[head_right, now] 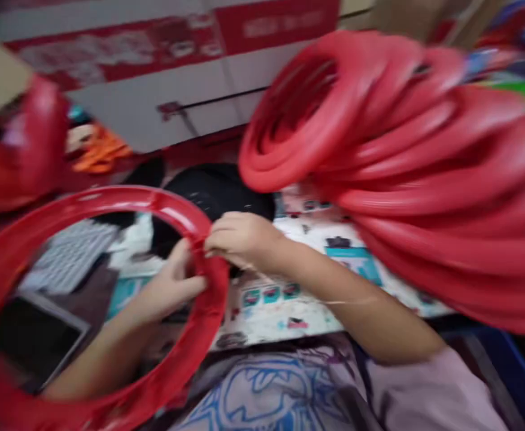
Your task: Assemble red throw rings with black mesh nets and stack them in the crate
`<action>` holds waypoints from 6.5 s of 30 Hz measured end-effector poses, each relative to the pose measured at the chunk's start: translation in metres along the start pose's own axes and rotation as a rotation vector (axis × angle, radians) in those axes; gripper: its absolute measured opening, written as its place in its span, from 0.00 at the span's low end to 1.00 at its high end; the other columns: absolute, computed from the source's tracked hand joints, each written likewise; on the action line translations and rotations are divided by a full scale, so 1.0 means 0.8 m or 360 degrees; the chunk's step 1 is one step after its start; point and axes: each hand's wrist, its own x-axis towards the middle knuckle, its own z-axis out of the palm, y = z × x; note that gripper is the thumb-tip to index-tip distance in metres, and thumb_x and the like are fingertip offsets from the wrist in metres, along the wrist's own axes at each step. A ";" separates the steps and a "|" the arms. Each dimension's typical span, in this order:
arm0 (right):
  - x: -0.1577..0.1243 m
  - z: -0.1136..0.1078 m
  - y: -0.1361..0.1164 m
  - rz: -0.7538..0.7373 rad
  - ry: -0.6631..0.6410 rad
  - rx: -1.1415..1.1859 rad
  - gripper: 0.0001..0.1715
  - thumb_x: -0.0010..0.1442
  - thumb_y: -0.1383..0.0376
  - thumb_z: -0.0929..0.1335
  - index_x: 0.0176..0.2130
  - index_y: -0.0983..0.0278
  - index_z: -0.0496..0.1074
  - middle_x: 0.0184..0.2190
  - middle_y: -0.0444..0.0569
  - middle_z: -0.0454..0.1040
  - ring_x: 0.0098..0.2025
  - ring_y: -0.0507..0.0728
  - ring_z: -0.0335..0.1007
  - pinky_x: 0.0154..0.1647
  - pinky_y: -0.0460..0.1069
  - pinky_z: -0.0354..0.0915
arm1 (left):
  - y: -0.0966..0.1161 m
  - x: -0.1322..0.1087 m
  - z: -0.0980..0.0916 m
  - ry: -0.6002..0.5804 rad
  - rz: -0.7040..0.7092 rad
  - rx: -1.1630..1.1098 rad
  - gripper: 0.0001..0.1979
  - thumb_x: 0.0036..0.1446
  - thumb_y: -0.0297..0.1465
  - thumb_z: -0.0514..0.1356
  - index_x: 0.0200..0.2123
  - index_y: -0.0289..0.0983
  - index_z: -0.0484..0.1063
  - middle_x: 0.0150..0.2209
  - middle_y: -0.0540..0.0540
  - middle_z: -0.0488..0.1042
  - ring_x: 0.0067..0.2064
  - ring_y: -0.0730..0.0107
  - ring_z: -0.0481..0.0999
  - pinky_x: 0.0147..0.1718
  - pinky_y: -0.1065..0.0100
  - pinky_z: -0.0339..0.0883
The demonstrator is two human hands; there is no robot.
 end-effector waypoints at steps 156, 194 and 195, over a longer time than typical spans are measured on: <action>-0.020 -0.002 -0.035 0.0485 0.0082 0.0765 0.05 0.54 0.71 0.70 0.32 0.63 0.77 0.57 0.53 0.62 0.58 0.61 0.60 0.60 0.61 0.58 | -0.016 -0.044 0.019 -0.0336 -0.0203 -0.0027 0.22 0.50 0.25 0.59 0.47 0.39 0.54 0.43 0.48 0.61 0.39 0.70 0.68 0.34 0.70 0.65; -0.016 -0.021 -0.035 0.0409 0.0042 0.0649 0.04 0.55 0.71 0.69 0.32 0.64 0.75 0.55 0.53 0.65 0.58 0.60 0.61 0.58 0.58 0.59 | -0.012 -0.043 0.016 -0.0505 -0.0289 -0.0015 0.29 0.49 0.25 0.58 0.54 0.40 0.51 0.44 0.47 0.63 0.44 0.65 0.69 0.40 0.65 0.68; -0.016 -0.021 -0.035 0.0365 0.0052 0.0604 0.04 0.56 0.71 0.68 0.32 0.64 0.74 0.55 0.53 0.65 0.57 0.59 0.61 0.58 0.58 0.59 | -0.011 -0.043 0.017 -0.0495 -0.0288 -0.0022 0.29 0.49 0.25 0.58 0.54 0.40 0.51 0.45 0.47 0.62 0.43 0.66 0.68 0.39 0.66 0.67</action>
